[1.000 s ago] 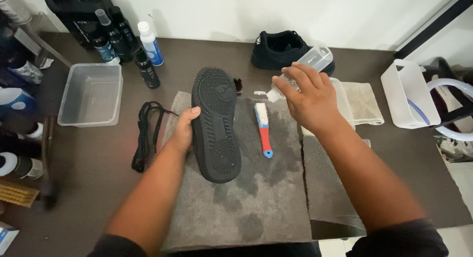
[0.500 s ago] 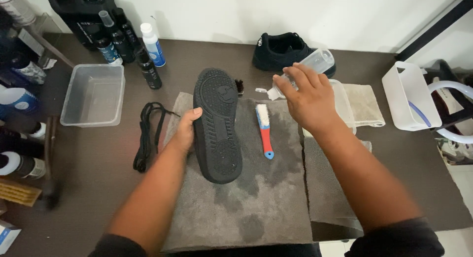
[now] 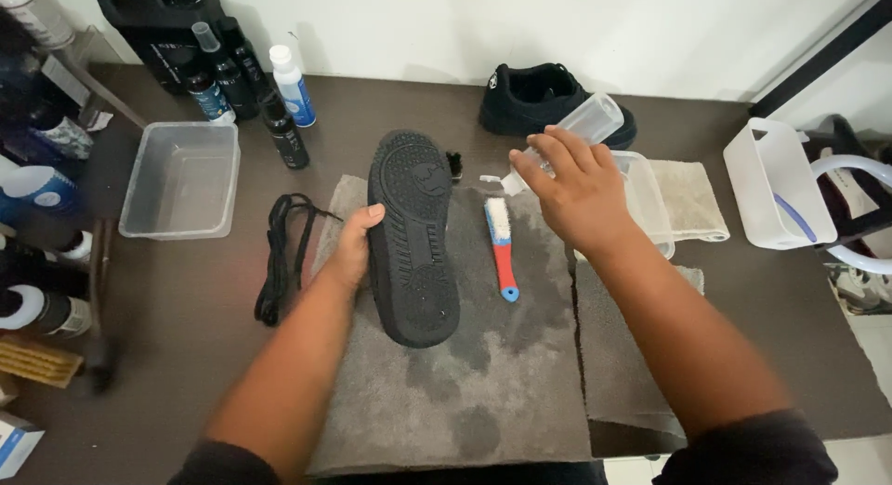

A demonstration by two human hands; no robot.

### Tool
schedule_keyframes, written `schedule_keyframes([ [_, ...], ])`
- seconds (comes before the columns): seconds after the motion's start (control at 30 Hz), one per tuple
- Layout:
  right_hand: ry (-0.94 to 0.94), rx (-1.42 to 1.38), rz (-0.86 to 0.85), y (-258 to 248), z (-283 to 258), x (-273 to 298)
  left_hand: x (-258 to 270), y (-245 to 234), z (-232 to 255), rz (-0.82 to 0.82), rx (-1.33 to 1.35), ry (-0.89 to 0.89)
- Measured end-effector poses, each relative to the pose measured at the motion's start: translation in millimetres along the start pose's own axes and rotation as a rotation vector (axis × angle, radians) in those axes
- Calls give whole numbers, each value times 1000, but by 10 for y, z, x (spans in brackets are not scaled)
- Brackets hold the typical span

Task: A person is cleaning a black shoe by brushing the upper and the sole with cleaning solution and water.

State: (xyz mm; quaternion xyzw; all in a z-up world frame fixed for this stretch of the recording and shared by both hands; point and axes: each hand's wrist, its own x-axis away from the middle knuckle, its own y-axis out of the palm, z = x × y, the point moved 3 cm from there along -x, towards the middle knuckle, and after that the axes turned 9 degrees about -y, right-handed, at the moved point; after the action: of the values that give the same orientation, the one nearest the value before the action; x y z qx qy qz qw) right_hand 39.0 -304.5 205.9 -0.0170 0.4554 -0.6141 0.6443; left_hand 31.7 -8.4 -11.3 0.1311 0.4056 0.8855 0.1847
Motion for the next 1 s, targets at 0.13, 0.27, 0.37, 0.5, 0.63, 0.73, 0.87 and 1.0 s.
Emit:
schedule_keyframes([
  [0.13, -6, -45, -71, 27, -2, 20, -13, 13, -11, 11, 19, -4],
  [0.27, -19, -26, -83, -1, -3, -10, 56, 188, 77, 37, 47, -11],
  [0.37, 21, -7, -66, 34, 15, -2, -48, -103, -39, 17, -13, -1],
  [0.5, 106, -63, -106, -2, 22, -39, -48, -132, -41, 14, -18, -14],
  [0.63, 184, -122, -57, 1, 56, -25, -24, -24, -4, -4, -37, 0],
  [0.73, 242, -167, -23, 9, 75, -28, 4, 34, 9, 5, -34, 3],
  [0.87, 363, -372, -28, -139, 125, -197, -6, 12, -6, 18, 38, -7],
  [1.0, 461, -438, -1, -193, 111, -316, 39, 141, 46, 14, 14, -17],
])
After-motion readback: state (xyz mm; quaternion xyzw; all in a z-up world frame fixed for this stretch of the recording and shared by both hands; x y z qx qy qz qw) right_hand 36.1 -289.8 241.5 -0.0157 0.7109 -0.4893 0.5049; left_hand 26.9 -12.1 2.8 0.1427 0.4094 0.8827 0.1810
